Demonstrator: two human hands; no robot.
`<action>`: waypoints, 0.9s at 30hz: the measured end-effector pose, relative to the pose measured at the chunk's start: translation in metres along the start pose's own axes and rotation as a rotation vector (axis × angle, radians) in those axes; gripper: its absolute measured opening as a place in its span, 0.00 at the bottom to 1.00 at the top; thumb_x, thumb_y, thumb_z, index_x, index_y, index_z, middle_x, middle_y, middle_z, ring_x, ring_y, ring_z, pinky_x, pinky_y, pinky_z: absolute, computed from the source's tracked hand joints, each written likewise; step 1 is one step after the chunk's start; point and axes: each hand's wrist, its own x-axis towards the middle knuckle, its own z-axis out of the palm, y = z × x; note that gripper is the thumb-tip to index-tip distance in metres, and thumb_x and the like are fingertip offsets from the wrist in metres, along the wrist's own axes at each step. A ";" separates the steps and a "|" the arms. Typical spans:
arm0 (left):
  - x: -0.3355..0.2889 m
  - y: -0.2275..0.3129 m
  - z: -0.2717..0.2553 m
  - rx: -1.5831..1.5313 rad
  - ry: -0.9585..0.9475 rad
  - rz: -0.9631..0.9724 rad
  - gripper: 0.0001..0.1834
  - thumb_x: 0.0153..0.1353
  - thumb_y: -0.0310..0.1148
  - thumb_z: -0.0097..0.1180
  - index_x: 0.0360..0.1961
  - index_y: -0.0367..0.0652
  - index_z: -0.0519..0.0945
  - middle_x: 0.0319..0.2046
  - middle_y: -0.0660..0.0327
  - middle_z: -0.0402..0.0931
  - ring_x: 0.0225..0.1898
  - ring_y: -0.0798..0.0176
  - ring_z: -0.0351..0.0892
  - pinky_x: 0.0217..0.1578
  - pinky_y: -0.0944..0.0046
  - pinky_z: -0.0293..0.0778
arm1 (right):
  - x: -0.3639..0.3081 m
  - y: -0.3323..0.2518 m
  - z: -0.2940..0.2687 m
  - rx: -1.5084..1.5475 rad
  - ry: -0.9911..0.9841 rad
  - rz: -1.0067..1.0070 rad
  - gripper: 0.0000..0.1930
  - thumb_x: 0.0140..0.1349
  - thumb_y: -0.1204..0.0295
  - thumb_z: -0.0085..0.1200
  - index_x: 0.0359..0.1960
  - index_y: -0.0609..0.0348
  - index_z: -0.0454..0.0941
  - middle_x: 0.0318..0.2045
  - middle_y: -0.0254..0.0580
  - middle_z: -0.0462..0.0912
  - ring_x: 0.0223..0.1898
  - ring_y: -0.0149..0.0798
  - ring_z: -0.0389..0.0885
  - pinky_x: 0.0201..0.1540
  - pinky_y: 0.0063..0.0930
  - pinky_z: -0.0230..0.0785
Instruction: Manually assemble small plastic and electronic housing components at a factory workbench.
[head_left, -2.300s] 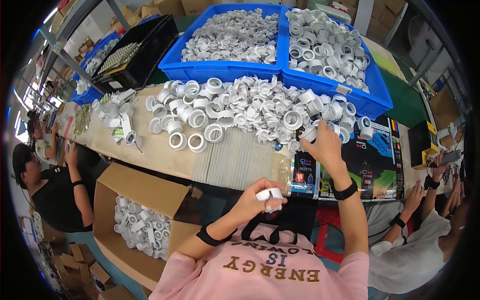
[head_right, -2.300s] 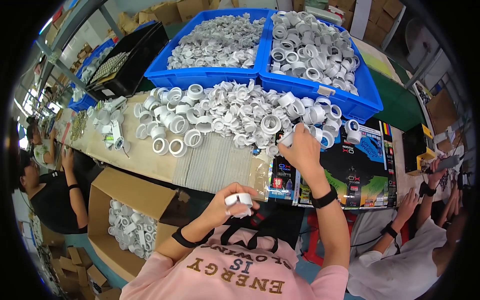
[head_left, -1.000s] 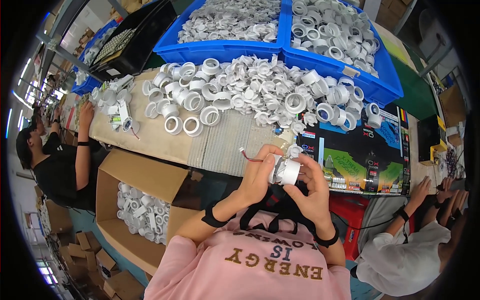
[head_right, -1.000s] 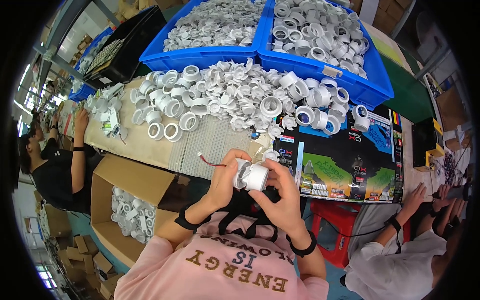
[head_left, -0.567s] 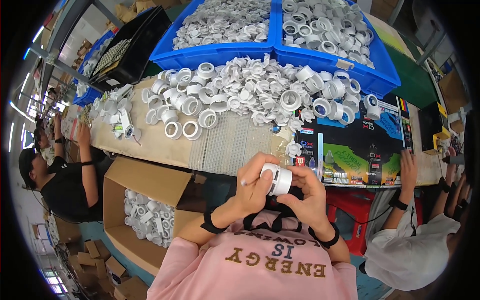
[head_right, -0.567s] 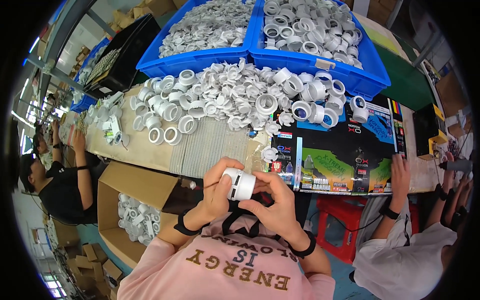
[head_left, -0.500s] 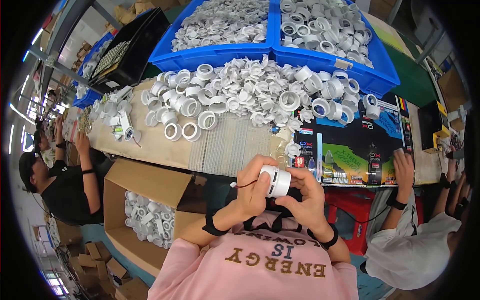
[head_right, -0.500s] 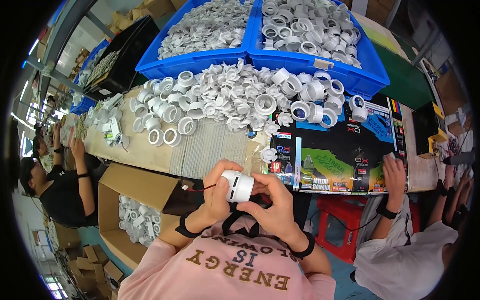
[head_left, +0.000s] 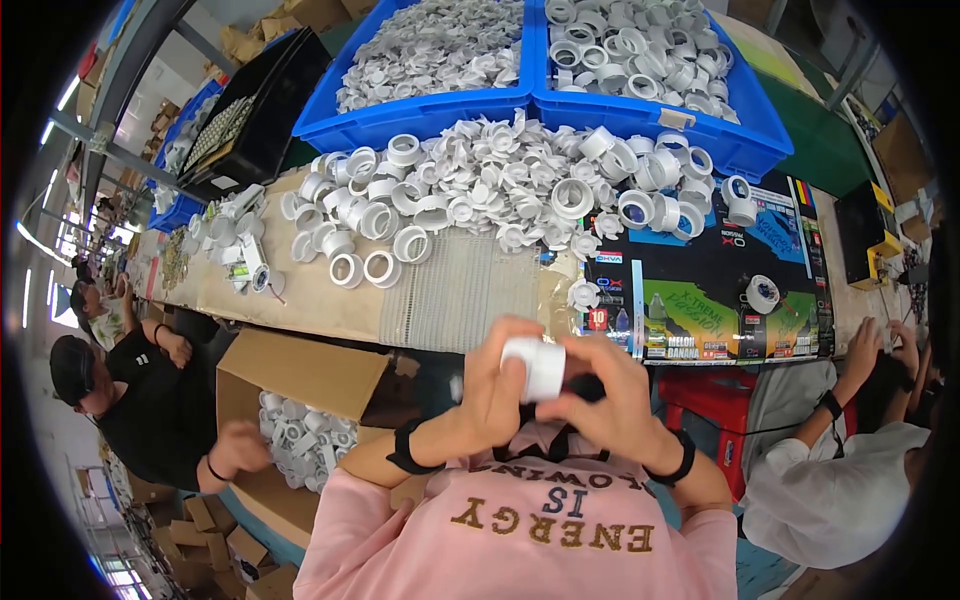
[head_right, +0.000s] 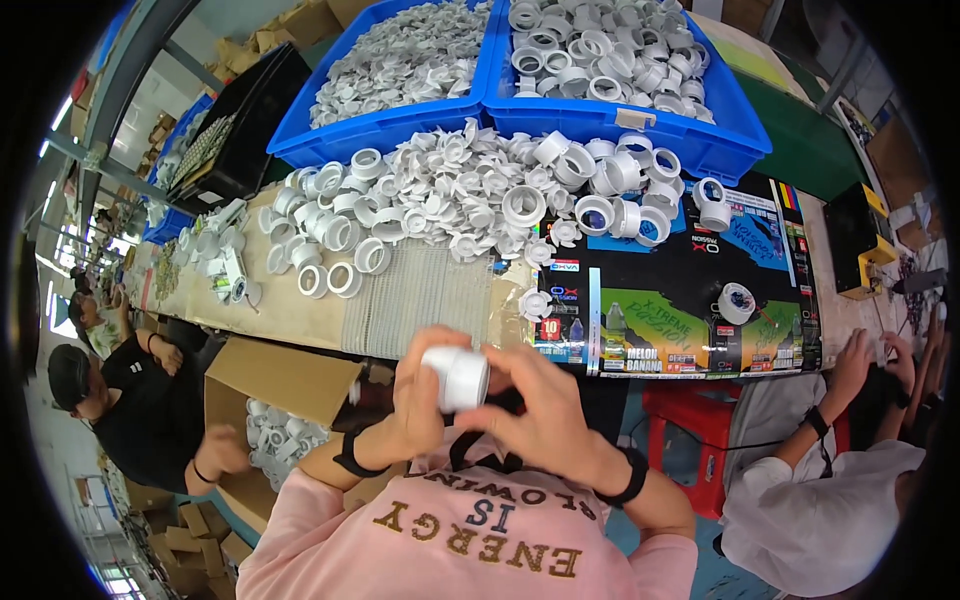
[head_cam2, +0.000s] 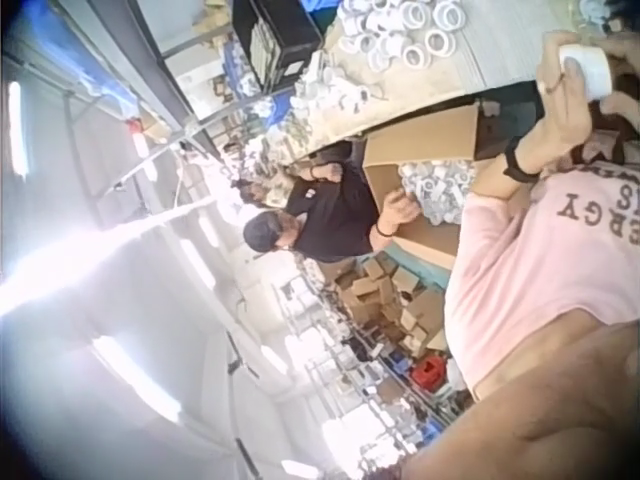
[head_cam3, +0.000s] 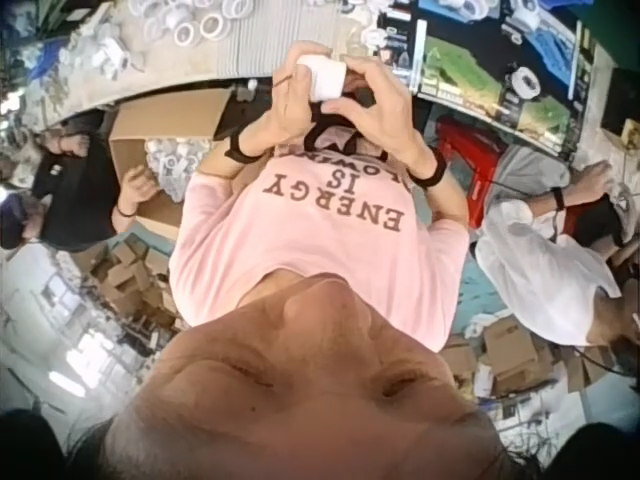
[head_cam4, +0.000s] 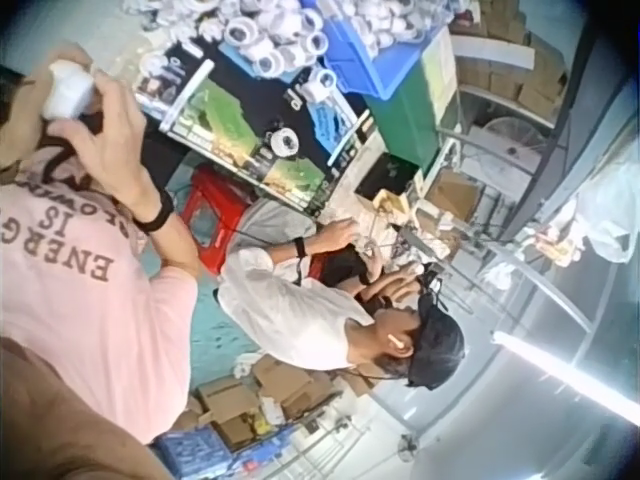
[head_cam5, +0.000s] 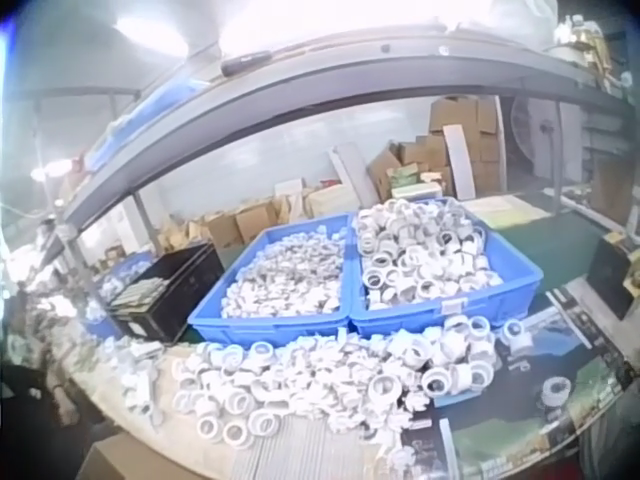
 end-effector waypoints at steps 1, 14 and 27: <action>0.006 -0.005 0.003 -0.046 0.048 -0.162 0.24 0.69 0.48 0.31 0.45 0.35 0.69 0.27 0.55 0.74 0.23 0.61 0.75 0.24 0.65 0.68 | 0.004 0.011 0.008 0.073 0.040 0.068 0.32 0.42 0.65 0.72 0.46 0.69 0.72 0.35 0.47 0.78 0.30 0.36 0.80 0.33 0.26 0.74; 0.009 -0.014 0.004 -0.411 0.325 -0.529 0.26 0.71 0.46 0.28 0.46 0.35 0.73 0.41 0.53 0.74 0.39 0.61 0.76 0.42 0.61 0.73 | -0.001 0.014 0.034 -0.361 0.163 -0.129 0.34 0.44 0.72 0.67 0.54 0.71 0.66 0.42 0.56 0.74 0.42 0.53 0.76 0.42 0.37 0.72; 0.008 -0.004 0.000 -0.238 0.319 -0.245 0.29 0.70 0.42 0.30 0.24 0.30 0.77 0.26 0.51 0.75 0.27 0.60 0.75 0.31 0.64 0.72 | -0.009 -0.004 0.041 -0.414 0.062 -0.154 0.35 0.44 0.67 0.67 0.52 0.78 0.66 0.34 0.54 0.74 0.32 0.48 0.77 0.33 0.33 0.73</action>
